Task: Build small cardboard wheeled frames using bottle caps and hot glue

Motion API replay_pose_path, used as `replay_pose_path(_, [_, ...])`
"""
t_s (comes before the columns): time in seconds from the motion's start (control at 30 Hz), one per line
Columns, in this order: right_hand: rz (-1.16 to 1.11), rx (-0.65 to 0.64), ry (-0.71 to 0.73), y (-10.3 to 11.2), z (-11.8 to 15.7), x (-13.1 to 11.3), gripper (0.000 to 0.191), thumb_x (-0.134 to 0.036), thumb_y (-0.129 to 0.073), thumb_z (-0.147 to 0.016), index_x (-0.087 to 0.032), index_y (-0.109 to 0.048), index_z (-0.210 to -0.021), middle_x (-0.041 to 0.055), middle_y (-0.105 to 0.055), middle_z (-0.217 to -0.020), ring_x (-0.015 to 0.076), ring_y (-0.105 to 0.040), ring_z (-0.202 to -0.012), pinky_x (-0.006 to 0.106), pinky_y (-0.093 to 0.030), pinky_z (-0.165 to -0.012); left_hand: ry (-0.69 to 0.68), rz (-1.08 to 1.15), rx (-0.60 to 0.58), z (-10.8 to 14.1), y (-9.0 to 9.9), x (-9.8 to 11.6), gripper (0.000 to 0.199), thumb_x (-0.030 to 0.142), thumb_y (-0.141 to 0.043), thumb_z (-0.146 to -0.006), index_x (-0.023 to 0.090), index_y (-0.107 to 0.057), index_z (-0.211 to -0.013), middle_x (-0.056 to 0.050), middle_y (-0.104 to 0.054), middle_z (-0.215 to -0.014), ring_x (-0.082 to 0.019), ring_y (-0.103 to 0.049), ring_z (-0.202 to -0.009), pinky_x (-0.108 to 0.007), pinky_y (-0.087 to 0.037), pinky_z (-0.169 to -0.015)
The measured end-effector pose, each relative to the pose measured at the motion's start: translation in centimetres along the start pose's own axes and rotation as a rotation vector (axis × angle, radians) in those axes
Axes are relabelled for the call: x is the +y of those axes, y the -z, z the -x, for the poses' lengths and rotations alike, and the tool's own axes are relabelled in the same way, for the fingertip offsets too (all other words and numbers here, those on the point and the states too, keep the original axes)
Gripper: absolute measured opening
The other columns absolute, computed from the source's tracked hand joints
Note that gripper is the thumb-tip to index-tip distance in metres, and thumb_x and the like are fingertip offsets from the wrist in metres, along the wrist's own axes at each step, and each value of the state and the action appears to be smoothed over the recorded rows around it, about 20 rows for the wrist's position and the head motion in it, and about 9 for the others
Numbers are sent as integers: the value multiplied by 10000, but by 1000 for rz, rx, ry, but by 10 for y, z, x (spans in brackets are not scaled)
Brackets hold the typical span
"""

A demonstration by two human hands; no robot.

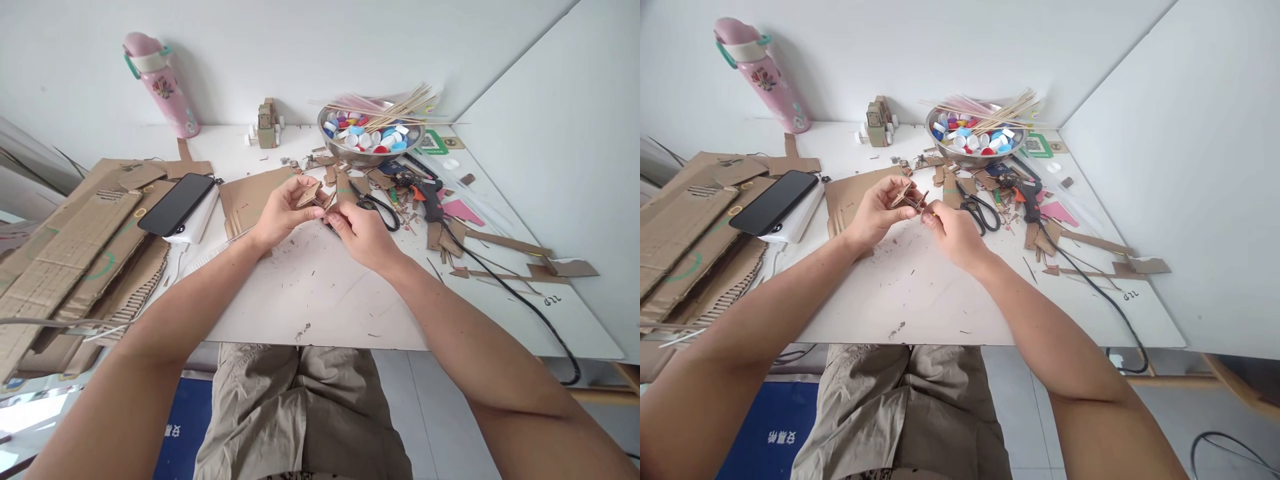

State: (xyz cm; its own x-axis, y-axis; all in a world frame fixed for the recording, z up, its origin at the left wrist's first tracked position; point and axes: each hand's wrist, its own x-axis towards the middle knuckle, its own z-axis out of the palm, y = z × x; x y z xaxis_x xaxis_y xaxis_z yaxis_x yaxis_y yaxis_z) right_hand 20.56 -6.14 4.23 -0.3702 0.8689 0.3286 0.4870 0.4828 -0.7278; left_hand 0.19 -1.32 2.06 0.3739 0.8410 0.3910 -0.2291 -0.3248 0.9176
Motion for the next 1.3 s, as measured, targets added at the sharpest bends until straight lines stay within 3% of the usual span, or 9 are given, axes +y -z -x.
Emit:
replay_pose_path(0.2, [-74,6,11,-1,1,-7,587,-790,-415,-1072,-277,-524,-807,8,-610,-690,178,-530,-604,353,-408,-652,63,19,-34,2,-5,6,701,728,-1030,-636,200,-737,-992,-40,-822,-958,-180,-793,-780,-340,-662,-769])
replay_pose_path(0.43, [-205,-66,-34,0,-4,-10,800,-1041,-370,-927,-271,-499,-757,6,-549,-683,184,-532,-669,353,-396,-647,80,41,-96,5,-8,18,692,645,-1056,-667,171,-791,-1096,-62,-844,-990,-201,-811,-759,-393,-685,-833])
replay_pose_path(0.63, [-145,-63,-5,15,-6,-10,759,-981,-418,-973,-261,-529,-758,-9,-525,-648,159,-464,-602,353,-352,-620,49,15,-180,2,0,20,798,828,-858,-817,215,-822,-1327,-149,-863,-1235,-311,-841,-1120,-444,-677,-984])
replay_pose_path(0.73, [-170,-97,-22,21,-6,-11,768,-997,-457,-946,-260,-530,-740,-18,-489,-628,149,-426,-583,341,-314,-585,64,-9,-249,0,5,22,805,891,-737,-877,203,-852,-1280,-157,-880,-1139,-339,-821,-1221,-468,-667,-1037])
replay_pose_path(0.87, [-289,-142,-77,23,-6,-12,776,-1025,-530,-885,-263,-534,-742,-42,-415,-593,135,-370,-551,314,-244,-512,75,-76,-281,1,8,27,791,881,-736,-883,183,-875,-1226,-161,-886,-1031,-367,-815,-1250,-507,-654,-1093])
replay_pose_path(1.0, [-523,-265,-153,20,-6,-7,667,-907,-658,-924,-275,-507,-777,-112,-278,-535,102,-258,-475,283,-194,-460,71,-80,-275,1,9,32,726,850,-790,-862,196,-891,-1161,-156,-893,-1068,-369,-803,-1289,-505,-639,-1137])
replay_pose_path(1.13, [-659,-345,-202,14,-6,0,622,-858,-668,-953,-282,-483,-807,-142,-234,-550,87,-185,-464,266,-200,-453,76,-83,-268,1,9,31,742,851,-801,-852,176,-888,-1147,-162,-892,-1093,-355,-846,-1152,-498,-671,-1070])
replay_pose_path(1.2, [-560,-282,-179,12,-6,2,603,-853,-596,-993,-277,-511,-832,-122,-290,-559,104,-247,-470,277,-257,-477,77,-67,-246,1,9,28,766,858,-788,-858,168,-875,-1178,-157,-891,-1081,-344,-854,-1110,-504,-681,-1047])
replay_pose_path(1.3, [-192,-75,-33,11,-5,6,488,-719,-556,-1064,-266,-574,-884,-25,-535,-651,168,-491,-588,314,-392,-594,71,-49,-186,1,7,21,790,875,-772,-858,170,-865,-1202,-147,-887,-1071,-338,-850,-1126,-495,-687,-1036])
